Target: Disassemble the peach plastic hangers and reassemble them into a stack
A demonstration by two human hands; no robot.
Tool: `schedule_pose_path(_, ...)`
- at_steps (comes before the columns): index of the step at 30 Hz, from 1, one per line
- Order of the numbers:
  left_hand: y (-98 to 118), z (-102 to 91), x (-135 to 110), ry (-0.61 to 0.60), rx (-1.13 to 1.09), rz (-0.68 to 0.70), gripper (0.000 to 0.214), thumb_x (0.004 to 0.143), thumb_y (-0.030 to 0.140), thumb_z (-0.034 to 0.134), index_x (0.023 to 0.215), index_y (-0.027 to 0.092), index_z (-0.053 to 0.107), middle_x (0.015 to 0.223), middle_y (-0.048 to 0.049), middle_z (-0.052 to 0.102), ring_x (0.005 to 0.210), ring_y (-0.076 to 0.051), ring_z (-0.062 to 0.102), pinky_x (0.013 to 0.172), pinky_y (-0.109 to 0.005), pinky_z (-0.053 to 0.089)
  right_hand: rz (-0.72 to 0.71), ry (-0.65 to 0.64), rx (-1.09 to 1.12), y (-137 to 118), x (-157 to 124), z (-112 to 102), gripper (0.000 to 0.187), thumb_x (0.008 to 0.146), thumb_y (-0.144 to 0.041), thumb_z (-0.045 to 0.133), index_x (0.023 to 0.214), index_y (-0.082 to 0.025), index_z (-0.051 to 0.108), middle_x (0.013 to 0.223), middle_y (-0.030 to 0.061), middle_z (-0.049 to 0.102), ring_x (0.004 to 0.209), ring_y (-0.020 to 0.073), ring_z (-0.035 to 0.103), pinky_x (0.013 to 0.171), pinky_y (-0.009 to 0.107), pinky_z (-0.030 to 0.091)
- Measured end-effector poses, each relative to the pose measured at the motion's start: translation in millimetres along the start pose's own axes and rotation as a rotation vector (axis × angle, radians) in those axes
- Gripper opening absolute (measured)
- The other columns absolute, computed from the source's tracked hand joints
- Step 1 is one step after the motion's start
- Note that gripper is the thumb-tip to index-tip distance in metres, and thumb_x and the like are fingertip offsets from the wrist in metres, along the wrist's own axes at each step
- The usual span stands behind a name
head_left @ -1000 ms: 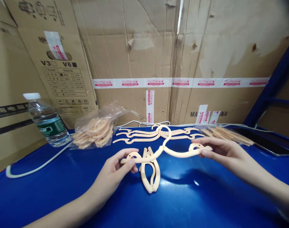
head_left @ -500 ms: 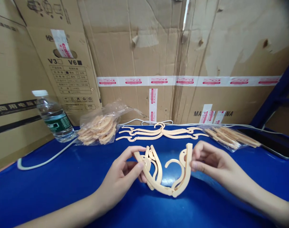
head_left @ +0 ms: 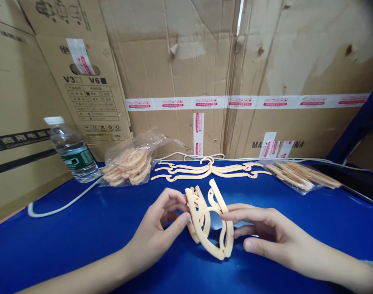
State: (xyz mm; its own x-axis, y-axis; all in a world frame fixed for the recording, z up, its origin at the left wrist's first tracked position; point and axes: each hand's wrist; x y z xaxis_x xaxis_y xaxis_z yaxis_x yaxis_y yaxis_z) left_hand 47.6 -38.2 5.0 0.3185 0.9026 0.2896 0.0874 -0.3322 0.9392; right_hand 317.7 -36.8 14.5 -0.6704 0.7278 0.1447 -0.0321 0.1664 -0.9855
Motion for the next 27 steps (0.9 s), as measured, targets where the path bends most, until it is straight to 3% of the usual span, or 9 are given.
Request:
schedule_pose_path(3,6,0.9,0,-0.063,0.081,0.036,0.007,0.093,0.023,0.055,0.1,0.023,0.053,0.102,-0.0024,0.062,0.092,-0.016,0.064,0.08,-0.027,0.053,-0.001,-0.003,0.023,3,0,-1,0.037,0.091,-0.022,0.066,0.126,-0.033,0.062,0.144,0.0045,0.047,0.12,0.0249,0.058,0.102,0.039,0.05)
schedule_pose_path(9,11,1.7,-5,-0.236,0.205,0.175,0.037,0.093,0.021,0.052,0.128,0.028,0.045,0.13,-0.0072,0.055,0.102,-0.02,0.062,0.091,-0.034,0.052,-0.007,-0.003,0.057,5,-2,-2,0.035,0.093,-0.021,0.062,0.127,-0.031,0.06,0.142,0.0058,0.048,0.123,0.0265,0.055,0.104,0.043,0.047)
schedule_pose_path(17,6,-0.5,-12,-0.255,0.37,0.169,0.061,0.087,0.021,0.059,0.143,0.029,0.037,0.143,-0.0076,0.05,0.129,-0.027,0.048,0.111,-0.044,0.036,0.036,0.001,-0.022,-2,-4,4,0.038,0.092,-0.026,0.064,0.129,-0.03,0.059,0.147,0.0073,0.043,0.12,0.0261,0.058,0.102,0.042,0.05)
schedule_pose_path(27,2,0.0,-13,-0.214,0.394,0.187,0.067,0.086,0.022,0.062,0.147,0.033,0.035,0.149,-0.0058,0.045,0.136,-0.028,0.042,0.115,-0.047,0.03,0.021,0.053,-0.079,-8,-4,1,0.031,0.093,-0.027,0.061,0.124,-0.028,0.059,0.148,0.0063,0.039,0.124,0.0252,0.053,0.106,0.041,0.046)
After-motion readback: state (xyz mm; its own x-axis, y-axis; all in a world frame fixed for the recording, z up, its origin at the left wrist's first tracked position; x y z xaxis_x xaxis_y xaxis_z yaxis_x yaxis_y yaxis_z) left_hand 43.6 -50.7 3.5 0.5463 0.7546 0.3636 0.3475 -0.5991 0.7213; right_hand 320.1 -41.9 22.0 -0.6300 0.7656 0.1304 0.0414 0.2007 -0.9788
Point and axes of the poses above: each hand's wrist, its own x-axis towards the middle knuckle, its own z-axis out of the palm, y = z × x
